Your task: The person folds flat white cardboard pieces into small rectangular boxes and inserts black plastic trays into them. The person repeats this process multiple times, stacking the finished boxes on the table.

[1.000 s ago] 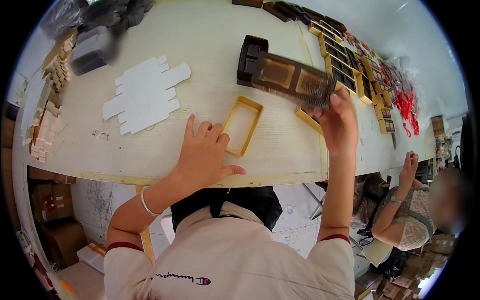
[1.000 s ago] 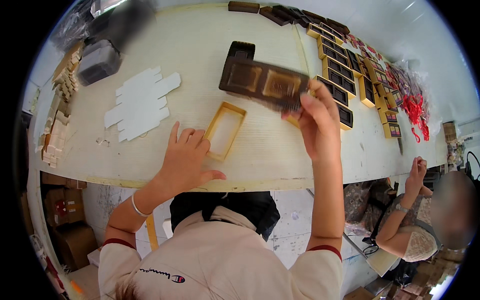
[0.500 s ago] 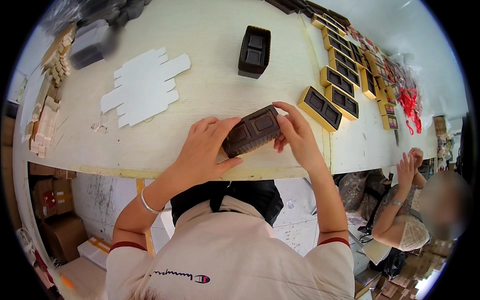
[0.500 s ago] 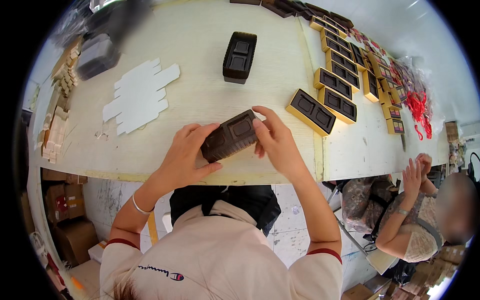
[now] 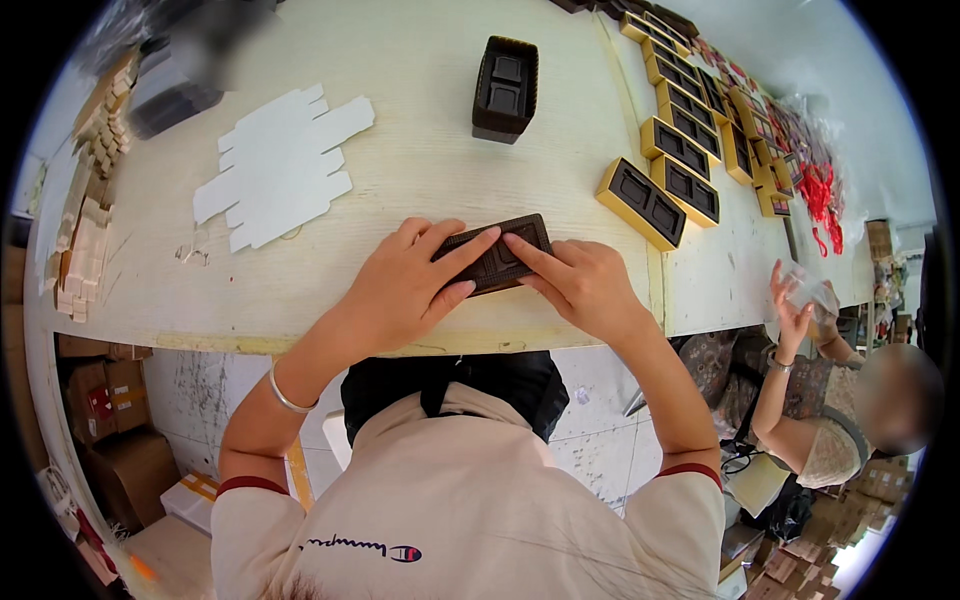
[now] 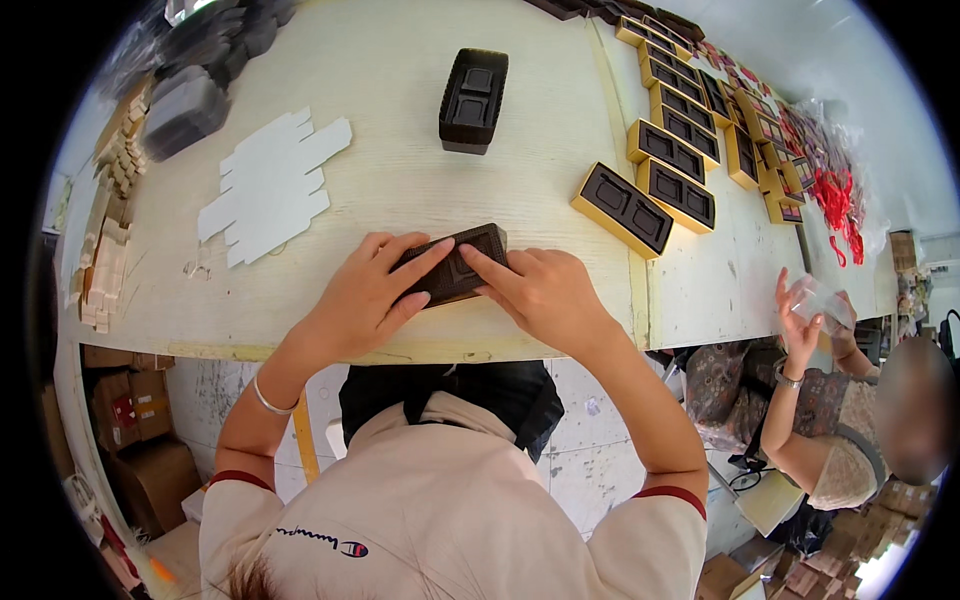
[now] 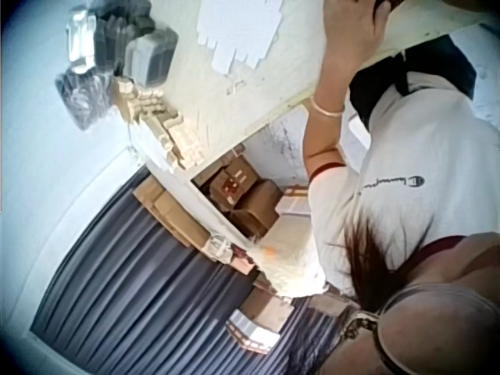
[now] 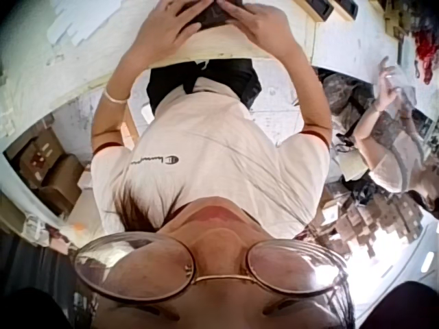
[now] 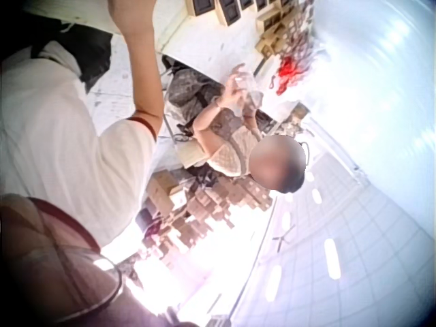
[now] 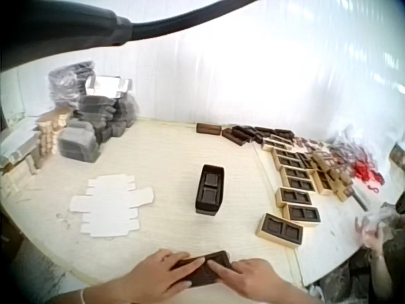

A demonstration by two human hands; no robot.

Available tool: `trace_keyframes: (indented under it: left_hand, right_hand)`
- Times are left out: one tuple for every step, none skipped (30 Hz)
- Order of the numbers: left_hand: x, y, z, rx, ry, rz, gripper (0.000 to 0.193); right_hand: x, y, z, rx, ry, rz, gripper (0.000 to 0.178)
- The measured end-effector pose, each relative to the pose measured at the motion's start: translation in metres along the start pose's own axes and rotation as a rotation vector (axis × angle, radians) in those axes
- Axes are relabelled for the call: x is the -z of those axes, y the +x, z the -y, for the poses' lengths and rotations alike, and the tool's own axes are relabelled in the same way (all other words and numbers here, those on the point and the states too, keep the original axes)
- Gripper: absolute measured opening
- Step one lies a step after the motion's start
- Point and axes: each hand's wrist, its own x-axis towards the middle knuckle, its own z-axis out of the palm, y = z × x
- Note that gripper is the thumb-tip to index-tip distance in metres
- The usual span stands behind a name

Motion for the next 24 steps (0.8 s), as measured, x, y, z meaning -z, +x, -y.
trace_keyframes:
  left_hand:
    - [0.002,0.000,0.001,-0.012,0.027,0.017,0.065]
    - [0.004,0.000,0.002,-0.024,0.054,0.035,0.064]
    - [0.008,0.000,0.002,-0.040,0.029,0.050,0.064]
    - [0.014,-0.001,0.003,-0.053,0.006,0.067,0.065]
    - [0.017,-0.001,0.004,-0.065,-0.018,0.084,0.065]
    - [0.016,-0.002,0.006,-0.064,-0.027,0.086,0.066]
    - [0.014,-0.001,0.007,-0.068,-0.037,0.086,0.067]
    - [0.013,0.000,0.008,-0.071,-0.046,0.086,0.068]
    - [0.014,0.000,0.009,-0.071,-0.084,0.090,0.068]
    - [0.016,0.000,0.011,-0.072,-0.119,0.093,0.068]
    - [0.018,0.001,0.013,-0.073,-0.153,0.095,0.069]
    - [0.017,0.000,0.015,-0.091,-0.128,0.090,0.069]
    - [0.015,-0.004,0.019,-0.108,-0.105,0.084,0.068]
    - [0.013,-0.006,0.021,-0.125,-0.081,0.079,0.068]
    - [0.012,-0.006,0.021,-0.138,-0.072,0.076,0.068]
    - [0.012,-0.007,0.022,-0.146,-0.063,0.077,0.068]
    - [0.011,-0.007,0.022,-0.154,-0.054,0.078,0.067]
    - [0.013,-0.007,0.022,-0.142,-0.069,0.086,0.066]
    - [0.015,-0.007,0.021,-0.131,-0.085,0.095,0.066]
    - [0.016,-0.006,0.021,-0.122,-0.101,0.105,0.065]
    - [0.015,-0.006,0.022,-0.127,-0.089,0.117,0.064]
    - [0.015,-0.005,0.023,-0.135,-0.079,0.129,0.063]
    - [0.015,-0.003,0.023,-0.143,-0.068,0.140,0.062]
    - [0.014,-0.003,0.023,-0.154,-0.057,0.128,0.062]
  right_hand:
    - [0.000,-0.001,0.000,0.000,0.043,0.007,0.045]
    - [-0.002,-0.005,0.000,-0.031,0.166,-0.004,0.046]
    - [-0.005,-0.011,0.002,-0.063,0.289,-0.016,0.046]
    - [-0.007,-0.014,0.003,-0.092,0.417,-0.028,0.046]
    - [-0.004,-0.013,0.001,-0.051,0.390,0.001,0.046]
    - [0.003,-0.009,-0.001,-0.011,0.363,0.028,0.046]
    - [0.008,-0.007,-0.003,0.027,0.332,0.055,0.046]
    - [0.010,-0.005,-0.004,0.067,0.307,0.048,0.047]
    - [0.011,-0.002,-0.004,0.107,0.281,0.042,0.047]
    - [0.011,0.000,-0.005,0.150,0.254,0.032,0.047]
    - [0.010,0.001,-0.004,0.142,0.305,0.033,0.047]
    - [0.007,0.002,-0.002,0.135,0.356,0.033,0.046]
    - [0.005,0.002,-0.001,0.128,0.407,0.034,0.046]
    - [0.005,0.003,0.001,0.063,0.497,0.099,0.044]
    - [0.006,0.002,0.002,0.091,0.409,0.085,0.044]
    - [0.006,0.002,0.003,0.120,0.327,0.073,0.043]
    - [0.005,0.001,0.004,0.148,0.244,0.061,0.043]
    - [0.004,0.001,0.004,0.152,0.222,0.040,0.043]
    - [0.003,0.001,0.005,0.153,0.198,0.019,0.044]
    - [0.002,0.000,0.006,0.155,0.174,-0.003,0.044]
    - [0.000,-0.001,0.005,0.163,0.173,-0.021,0.045]
    - [-0.002,-0.002,0.003,0.169,0.169,-0.039,0.045]
    - [-0.004,-0.003,0.001,0.174,0.164,-0.057,0.045]
    - [-0.007,-0.004,-0.001,0.169,0.184,-0.042,0.045]
